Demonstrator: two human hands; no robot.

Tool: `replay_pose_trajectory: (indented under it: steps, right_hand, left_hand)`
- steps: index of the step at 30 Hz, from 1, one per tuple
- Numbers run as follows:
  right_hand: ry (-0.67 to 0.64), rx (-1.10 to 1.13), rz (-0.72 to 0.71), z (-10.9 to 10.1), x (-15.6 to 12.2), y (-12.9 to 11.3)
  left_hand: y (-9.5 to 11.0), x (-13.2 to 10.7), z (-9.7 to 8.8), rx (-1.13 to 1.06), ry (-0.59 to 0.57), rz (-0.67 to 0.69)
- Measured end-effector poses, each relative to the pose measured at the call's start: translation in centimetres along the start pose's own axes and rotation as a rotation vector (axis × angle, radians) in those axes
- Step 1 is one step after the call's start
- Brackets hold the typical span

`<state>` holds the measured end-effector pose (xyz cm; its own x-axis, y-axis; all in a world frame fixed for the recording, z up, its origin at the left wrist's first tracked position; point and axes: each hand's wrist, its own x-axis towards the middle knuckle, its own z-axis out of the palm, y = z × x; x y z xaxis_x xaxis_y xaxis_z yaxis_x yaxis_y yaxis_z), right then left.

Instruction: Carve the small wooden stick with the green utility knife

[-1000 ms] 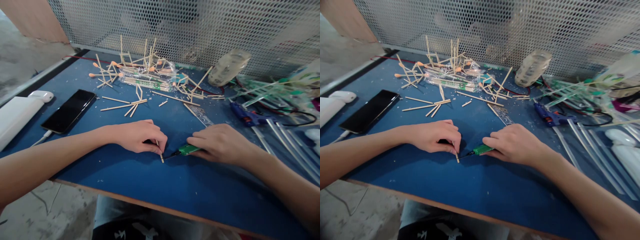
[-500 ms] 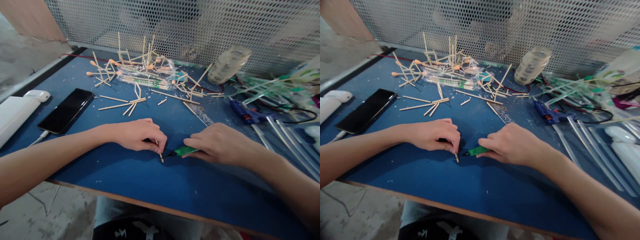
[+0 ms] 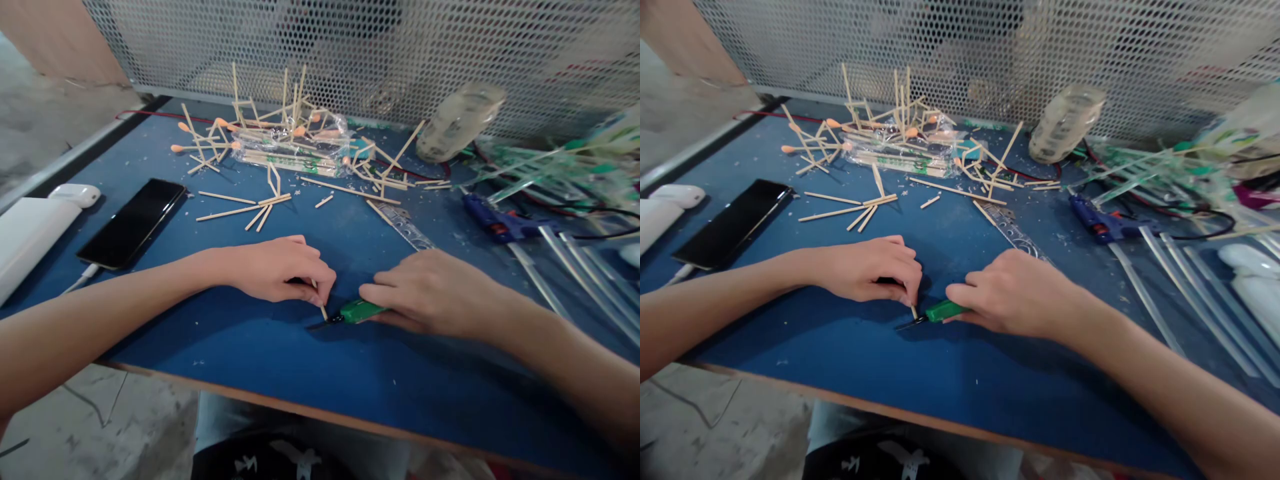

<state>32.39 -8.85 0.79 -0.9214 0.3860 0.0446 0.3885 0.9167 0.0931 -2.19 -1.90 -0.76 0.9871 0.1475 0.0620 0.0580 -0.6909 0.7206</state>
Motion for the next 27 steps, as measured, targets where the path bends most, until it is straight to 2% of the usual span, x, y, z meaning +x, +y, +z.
replay_pose_trajectory:
  steps: [10,17,27]
  right_hand:
    - [0.181,-0.023,-0.034,1.0,-1.2,2.2]
    - [0.216,-0.025,-0.029,1.7,-1.5,2.7]
    - [0.189,-0.039,-0.038,1.1,-0.8,1.6]
  left_hand:
    - [0.2,-0.1,-0.2,-0.019,-0.009,-0.022]
    - [0.3,-0.3,-0.1,-0.013,-0.003,-0.035]
    - [0.3,-0.1,0.0,-0.019,0.011,-0.027]
